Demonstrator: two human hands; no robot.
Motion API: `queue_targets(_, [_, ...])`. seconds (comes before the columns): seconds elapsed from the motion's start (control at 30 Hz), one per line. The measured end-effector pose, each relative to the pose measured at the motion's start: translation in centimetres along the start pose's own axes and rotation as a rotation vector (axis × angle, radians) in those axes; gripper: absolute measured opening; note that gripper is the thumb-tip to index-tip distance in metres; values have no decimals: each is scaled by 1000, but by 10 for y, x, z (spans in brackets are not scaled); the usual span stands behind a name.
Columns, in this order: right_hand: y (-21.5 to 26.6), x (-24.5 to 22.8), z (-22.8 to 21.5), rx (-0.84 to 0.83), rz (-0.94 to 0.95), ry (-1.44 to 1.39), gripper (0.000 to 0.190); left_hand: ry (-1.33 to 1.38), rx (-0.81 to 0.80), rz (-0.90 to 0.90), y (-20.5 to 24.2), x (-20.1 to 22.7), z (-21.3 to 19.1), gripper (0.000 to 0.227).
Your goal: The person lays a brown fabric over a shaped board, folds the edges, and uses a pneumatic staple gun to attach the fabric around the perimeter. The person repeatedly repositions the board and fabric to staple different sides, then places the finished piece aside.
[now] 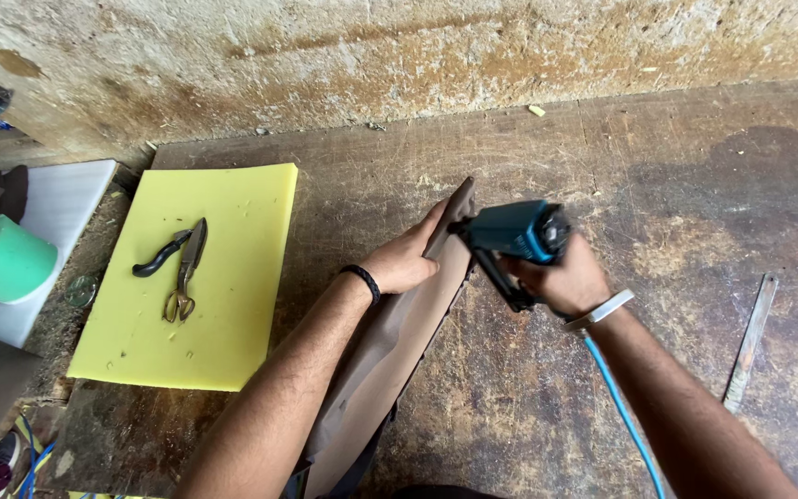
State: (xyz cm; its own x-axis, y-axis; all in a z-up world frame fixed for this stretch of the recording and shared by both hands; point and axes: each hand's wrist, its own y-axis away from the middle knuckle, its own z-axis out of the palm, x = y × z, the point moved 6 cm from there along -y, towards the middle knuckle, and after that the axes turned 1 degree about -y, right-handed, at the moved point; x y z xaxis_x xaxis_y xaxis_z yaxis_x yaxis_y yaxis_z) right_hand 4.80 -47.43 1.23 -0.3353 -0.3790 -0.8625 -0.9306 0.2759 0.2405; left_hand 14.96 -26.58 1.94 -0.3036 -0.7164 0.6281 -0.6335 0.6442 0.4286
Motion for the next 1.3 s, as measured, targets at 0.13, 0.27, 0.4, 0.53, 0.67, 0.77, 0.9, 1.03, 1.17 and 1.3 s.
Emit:
queue_targets(0.13, [8, 5, 9, -26, -47, -21, 26, -5, -6, 11, -4, 1, 6, 113])
queue_targets(0.27, [19, 5, 22, -86, -109, 44, 28, -4, -29, 59, -4, -2, 6, 121])
queue_targets(0.4, [39, 12, 29, -70, -22, 59, 29, 215, -55, 373, 28, -23, 10, 110])
queue_targets(0.53, [84, -3, 65, -198, -273, 74, 37, 797, -82, 605, 72, -67, 31, 82])
queue_targets(0.67, [112, 2, 114, -92, -111, 280, 29, 761, -20, 566, 73, -95, 33, 75])
queue_targets(0.77, [106, 12, 129, -149, 57, 350, 31, 691, -55, 452, 73, -99, 26, 77])
queue_targets(0.9, [100, 0, 131, -108, -94, 328, 26, 501, -16, 334, 76, -90, 12, 75])
queue_targets(1.03, [97, -3, 127, -156, -11, 374, 32, 359, 12, 208, 77, -80, 11, 81])
queue_targets(1.17, [84, -7, 90, -85, 51, 272, 36, 223, 17, 113, 77, -66, 18, 89])
queue_targets(1.3, [72, -23, 59, 20, -7, 86, 39, 167, 10, 84, 79, -58, 18, 90])
